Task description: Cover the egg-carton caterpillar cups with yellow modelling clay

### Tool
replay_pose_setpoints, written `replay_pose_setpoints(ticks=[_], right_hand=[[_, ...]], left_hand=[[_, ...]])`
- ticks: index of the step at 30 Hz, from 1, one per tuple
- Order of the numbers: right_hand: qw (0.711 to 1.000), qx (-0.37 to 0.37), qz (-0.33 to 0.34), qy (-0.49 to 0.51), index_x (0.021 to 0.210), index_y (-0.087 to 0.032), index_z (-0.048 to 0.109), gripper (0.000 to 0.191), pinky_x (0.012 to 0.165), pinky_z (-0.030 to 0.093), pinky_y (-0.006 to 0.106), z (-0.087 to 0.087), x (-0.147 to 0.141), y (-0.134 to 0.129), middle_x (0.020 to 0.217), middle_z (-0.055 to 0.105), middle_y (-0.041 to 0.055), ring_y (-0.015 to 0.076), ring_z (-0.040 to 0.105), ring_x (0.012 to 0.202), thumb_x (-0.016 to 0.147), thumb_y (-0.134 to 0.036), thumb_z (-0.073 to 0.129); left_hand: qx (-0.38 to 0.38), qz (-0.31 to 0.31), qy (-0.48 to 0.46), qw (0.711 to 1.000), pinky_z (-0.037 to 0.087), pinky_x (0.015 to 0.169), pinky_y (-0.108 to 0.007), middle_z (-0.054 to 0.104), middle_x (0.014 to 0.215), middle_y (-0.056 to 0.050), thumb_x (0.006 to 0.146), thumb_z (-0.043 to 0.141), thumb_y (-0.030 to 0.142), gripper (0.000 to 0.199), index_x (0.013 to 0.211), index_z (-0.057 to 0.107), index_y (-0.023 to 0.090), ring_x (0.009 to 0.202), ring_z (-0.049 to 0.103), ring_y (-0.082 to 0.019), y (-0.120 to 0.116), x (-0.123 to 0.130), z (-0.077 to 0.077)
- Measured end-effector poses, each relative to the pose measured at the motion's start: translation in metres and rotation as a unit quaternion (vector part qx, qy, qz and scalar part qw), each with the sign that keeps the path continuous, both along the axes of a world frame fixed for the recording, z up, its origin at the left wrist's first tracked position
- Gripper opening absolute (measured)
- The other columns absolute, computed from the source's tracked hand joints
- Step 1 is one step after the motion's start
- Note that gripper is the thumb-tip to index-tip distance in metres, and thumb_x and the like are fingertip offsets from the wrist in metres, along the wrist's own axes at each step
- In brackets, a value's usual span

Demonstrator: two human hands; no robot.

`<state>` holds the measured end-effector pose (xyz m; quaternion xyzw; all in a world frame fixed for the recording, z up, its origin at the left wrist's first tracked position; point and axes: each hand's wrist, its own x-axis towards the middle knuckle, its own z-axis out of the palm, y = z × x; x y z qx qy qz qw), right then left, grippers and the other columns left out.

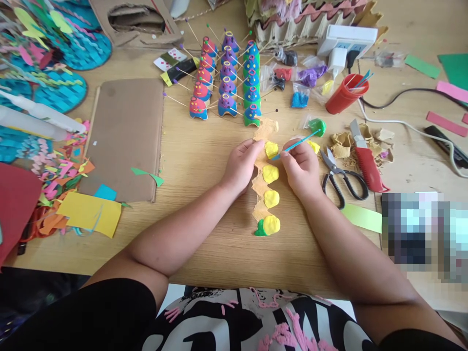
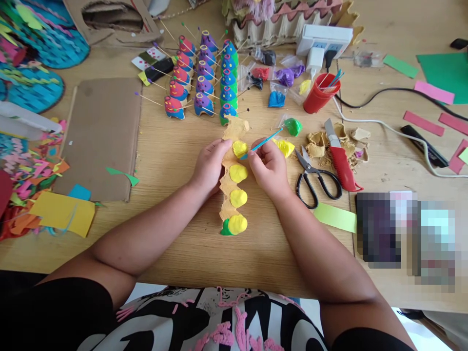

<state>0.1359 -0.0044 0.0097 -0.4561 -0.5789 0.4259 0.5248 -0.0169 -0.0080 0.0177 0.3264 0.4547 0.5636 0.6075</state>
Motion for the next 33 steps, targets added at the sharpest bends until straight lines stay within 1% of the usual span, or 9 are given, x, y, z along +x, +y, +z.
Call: replay_pose_setpoints(ticks=[3, 7, 10, 15, 18, 22, 25, 30, 33], right_hand=[[1.0, 0.005, 0.011, 0.0, 0.086, -0.027, 0.061, 0.045, 0.06, 0.042, 0.032, -0.001, 0.0, 0.0, 0.073, 0.054, -0.002, 0.0145, 0.049, 0.067, 0.089, -0.068, 0.076], [1.0, 0.015, 0.024, -0.001, 0.086, -0.026, 0.06, 0.046, 0.058, 0.041, 0.031, -0.002, -0.001, 0.0, 0.073, 0.053, -0.002, 0.0136, 0.048, 0.066, 0.09, -0.07, 0.074], [1.0, 0.021, 0.021, -0.005, 0.086, -0.026, 0.06, 0.045, 0.058, 0.041, 0.031, -0.003, -0.001, 0.0, 0.074, 0.054, -0.0019, 0.0132, 0.048, 0.065, 0.091, -0.068, 0.075], [0.999, 0.023, 0.021, -0.011, 0.087, -0.025, 0.061, 0.043, 0.059, 0.043, 0.032, -0.005, 0.0, 0.001, 0.074, 0.054, -0.0016, 0.0137, 0.048, 0.066, 0.091, -0.065, 0.076], [0.999, 0.026, 0.02, -0.013, 0.087, -0.026, 0.06, 0.041, 0.059, 0.042, 0.032, -0.006, 0.0, 0.001, 0.074, 0.053, -0.0016, 0.0141, 0.047, 0.066, 0.092, -0.064, 0.076], [0.999, 0.034, 0.022, -0.017, 0.087, -0.026, 0.06, 0.04, 0.059, 0.039, 0.032, -0.007, 0.0, 0.001, 0.073, 0.051, -0.002, 0.0138, 0.044, 0.064, 0.094, -0.062, 0.074], [0.999, 0.038, 0.019, -0.025, 0.087, -0.025, 0.059, 0.041, 0.06, 0.039, 0.032, -0.008, 0.001, 0.002, 0.074, 0.051, -0.002, 0.0137, 0.044, 0.065, 0.095, -0.063, 0.073], [0.998, 0.052, 0.017, -0.027, 0.088, -0.026, 0.061, 0.044, 0.06, 0.04, 0.033, -0.011, 0.001, 0.002, 0.075, 0.053, -0.0014, 0.0144, 0.047, 0.067, 0.095, -0.068, 0.071], [0.998, 0.055, 0.018, -0.026, 0.089, -0.026, 0.062, 0.046, 0.06, 0.04, 0.033, -0.012, 0.002, 0.003, 0.076, 0.053, -0.0011, 0.0146, 0.047, 0.067, 0.095, -0.072, 0.069]], left_hand=[[0.005, -0.006, -0.008, 1.0, 0.047, 0.068, -0.026, 0.058, 0.068, 0.003, 0.097, 0.075, 0.042, 0.033, 0.076, 0.061, 0.02, 0.071, 0.062, -0.013, 0.0, 0.0, -0.001], [0.007, -0.007, -0.012, 1.0, 0.047, 0.068, -0.025, 0.057, 0.068, 0.003, 0.096, 0.075, 0.041, 0.034, 0.074, 0.059, 0.02, 0.07, 0.062, -0.013, 0.0, 0.0, -0.002], [0.005, -0.004, -0.003, 1.0, 0.047, 0.067, -0.025, 0.057, 0.066, 0.003, 0.095, 0.076, 0.042, 0.035, 0.073, 0.059, 0.02, 0.071, 0.063, -0.013, 0.0, -0.001, -0.002], [0.006, -0.009, -0.007, 1.0, 0.049, 0.069, -0.026, 0.061, 0.069, 0.002, 0.096, 0.074, 0.04, 0.031, 0.076, 0.062, 0.02, 0.071, 0.064, -0.013, 0.001, -0.001, -0.003], [0.0, -0.008, -0.006, 1.0, 0.051, 0.071, -0.026, 0.062, 0.07, 0.002, 0.097, 0.073, 0.04, 0.03, 0.077, 0.064, 0.02, 0.072, 0.066, -0.014, 0.001, -0.001, -0.003], [0.01, -0.009, -0.018, 1.0, 0.051, 0.07, -0.026, 0.066, 0.073, 0.002, 0.096, 0.073, 0.038, 0.027, 0.078, 0.065, 0.02, 0.07, 0.065, -0.013, 0.001, -0.001, -0.003], [0.011, -0.006, -0.02, 1.0, 0.051, 0.069, -0.026, 0.067, 0.073, 0.002, 0.095, 0.073, 0.038, 0.026, 0.077, 0.066, 0.02, 0.07, 0.065, -0.013, 0.001, -0.001, -0.003], [0.005, -0.005, -0.009, 1.0, 0.053, 0.072, -0.026, 0.07, 0.075, 0.001, 0.094, 0.073, 0.042, 0.027, 0.079, 0.067, 0.02, 0.075, 0.068, -0.015, 0.002, -0.001, -0.005], [0.007, -0.004, -0.018, 1.0, 0.053, 0.071, -0.026, 0.07, 0.074, 0.001, 0.094, 0.073, 0.039, 0.025, 0.079, 0.068, 0.02, 0.073, 0.068, -0.014, 0.002, -0.001, -0.006]])
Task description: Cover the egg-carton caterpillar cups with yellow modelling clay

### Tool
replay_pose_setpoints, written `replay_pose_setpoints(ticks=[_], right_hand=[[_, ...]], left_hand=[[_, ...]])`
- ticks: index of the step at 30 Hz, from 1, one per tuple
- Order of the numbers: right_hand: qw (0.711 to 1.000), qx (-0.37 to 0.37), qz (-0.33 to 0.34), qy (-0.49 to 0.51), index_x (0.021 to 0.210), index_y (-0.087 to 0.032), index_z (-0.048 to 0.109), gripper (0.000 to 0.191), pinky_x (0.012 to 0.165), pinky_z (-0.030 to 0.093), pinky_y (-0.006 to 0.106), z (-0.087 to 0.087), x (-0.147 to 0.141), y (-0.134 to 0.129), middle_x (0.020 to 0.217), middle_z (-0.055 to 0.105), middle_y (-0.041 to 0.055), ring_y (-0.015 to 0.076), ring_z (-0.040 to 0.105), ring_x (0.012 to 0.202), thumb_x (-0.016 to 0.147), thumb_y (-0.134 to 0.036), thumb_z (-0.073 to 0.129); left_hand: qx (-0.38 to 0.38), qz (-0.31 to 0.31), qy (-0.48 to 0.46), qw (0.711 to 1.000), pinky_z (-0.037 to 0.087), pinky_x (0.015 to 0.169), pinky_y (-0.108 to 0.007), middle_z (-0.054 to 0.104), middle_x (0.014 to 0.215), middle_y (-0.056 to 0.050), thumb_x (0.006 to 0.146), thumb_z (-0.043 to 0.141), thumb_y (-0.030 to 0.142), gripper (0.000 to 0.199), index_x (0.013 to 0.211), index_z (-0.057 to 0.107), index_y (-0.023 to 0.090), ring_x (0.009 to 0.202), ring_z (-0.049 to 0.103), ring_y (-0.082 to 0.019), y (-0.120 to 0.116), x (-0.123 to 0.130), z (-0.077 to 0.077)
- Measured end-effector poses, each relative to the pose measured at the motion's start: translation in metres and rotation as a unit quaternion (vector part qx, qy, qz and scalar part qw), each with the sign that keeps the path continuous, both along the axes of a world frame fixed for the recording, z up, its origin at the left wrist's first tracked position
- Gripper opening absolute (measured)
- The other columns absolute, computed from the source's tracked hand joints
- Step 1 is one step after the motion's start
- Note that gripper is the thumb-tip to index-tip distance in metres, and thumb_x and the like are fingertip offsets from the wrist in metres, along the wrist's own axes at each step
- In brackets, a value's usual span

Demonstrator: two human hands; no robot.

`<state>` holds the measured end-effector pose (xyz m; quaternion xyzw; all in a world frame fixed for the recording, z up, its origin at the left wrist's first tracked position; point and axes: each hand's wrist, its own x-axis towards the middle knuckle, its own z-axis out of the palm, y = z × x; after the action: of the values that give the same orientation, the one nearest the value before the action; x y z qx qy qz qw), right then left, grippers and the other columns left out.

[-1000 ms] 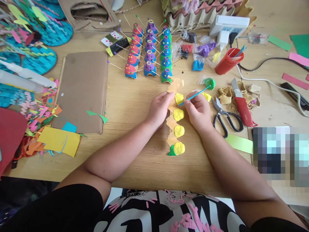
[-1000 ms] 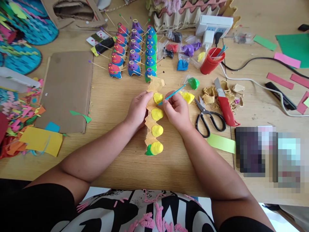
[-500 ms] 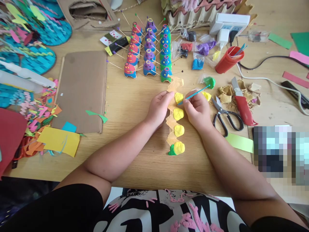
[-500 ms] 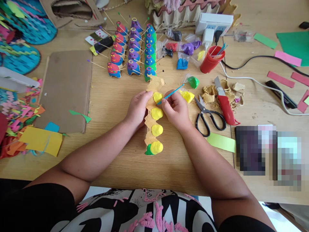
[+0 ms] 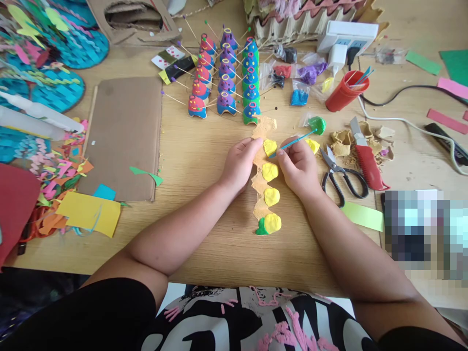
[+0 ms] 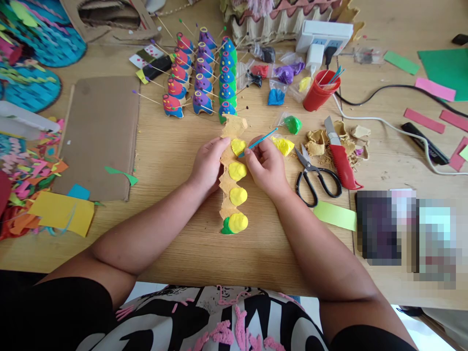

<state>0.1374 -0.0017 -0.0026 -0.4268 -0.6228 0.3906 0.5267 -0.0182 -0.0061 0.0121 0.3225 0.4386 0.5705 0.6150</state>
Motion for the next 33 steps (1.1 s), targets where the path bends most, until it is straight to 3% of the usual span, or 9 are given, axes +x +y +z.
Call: replay_pose_setpoints(ticks=[13, 22, 33], right_hand=[[0.998, -0.026, -0.006, 0.049, 0.083, -0.025, 0.059, 0.049, 0.065, 0.044, 0.032, 0.01, 0.001, 0.0, 0.076, 0.056, -0.0023, 0.0138, 0.05, 0.071, 0.09, -0.072, 0.074], [1.0, -0.001, 0.004, 0.03, 0.088, -0.025, 0.062, 0.049, 0.063, 0.041, 0.031, 0.006, -0.002, 0.0, 0.078, 0.056, -0.0025, 0.0129, 0.048, 0.069, 0.091, -0.073, 0.072], [1.0, -0.013, -0.02, -0.012, 0.085, -0.026, 0.059, 0.052, 0.064, 0.042, 0.034, 0.006, -0.002, -0.001, 0.075, 0.052, -0.0016, 0.0152, 0.047, 0.07, 0.09, -0.076, 0.07]], left_hand=[[-0.079, 0.045, -0.008, 0.996, 0.053, 0.073, -0.026, 0.065, 0.072, 0.002, 0.101, 0.07, 0.032, 0.027, 0.078, 0.065, 0.019, 0.072, 0.067, -0.013, 0.0, 0.0, 0.019], [-0.062, 0.035, 0.004, 0.997, 0.053, 0.074, -0.025, 0.067, 0.073, 0.001, 0.099, 0.072, 0.032, 0.025, 0.079, 0.069, 0.019, 0.08, 0.07, -0.015, 0.0, 0.0, 0.019], [-0.044, 0.018, 0.036, 0.998, 0.051, 0.075, -0.028, 0.065, 0.072, 0.001, 0.099, 0.073, 0.037, 0.029, 0.076, 0.068, 0.019, 0.076, 0.067, -0.015, 0.002, -0.002, 0.014]])
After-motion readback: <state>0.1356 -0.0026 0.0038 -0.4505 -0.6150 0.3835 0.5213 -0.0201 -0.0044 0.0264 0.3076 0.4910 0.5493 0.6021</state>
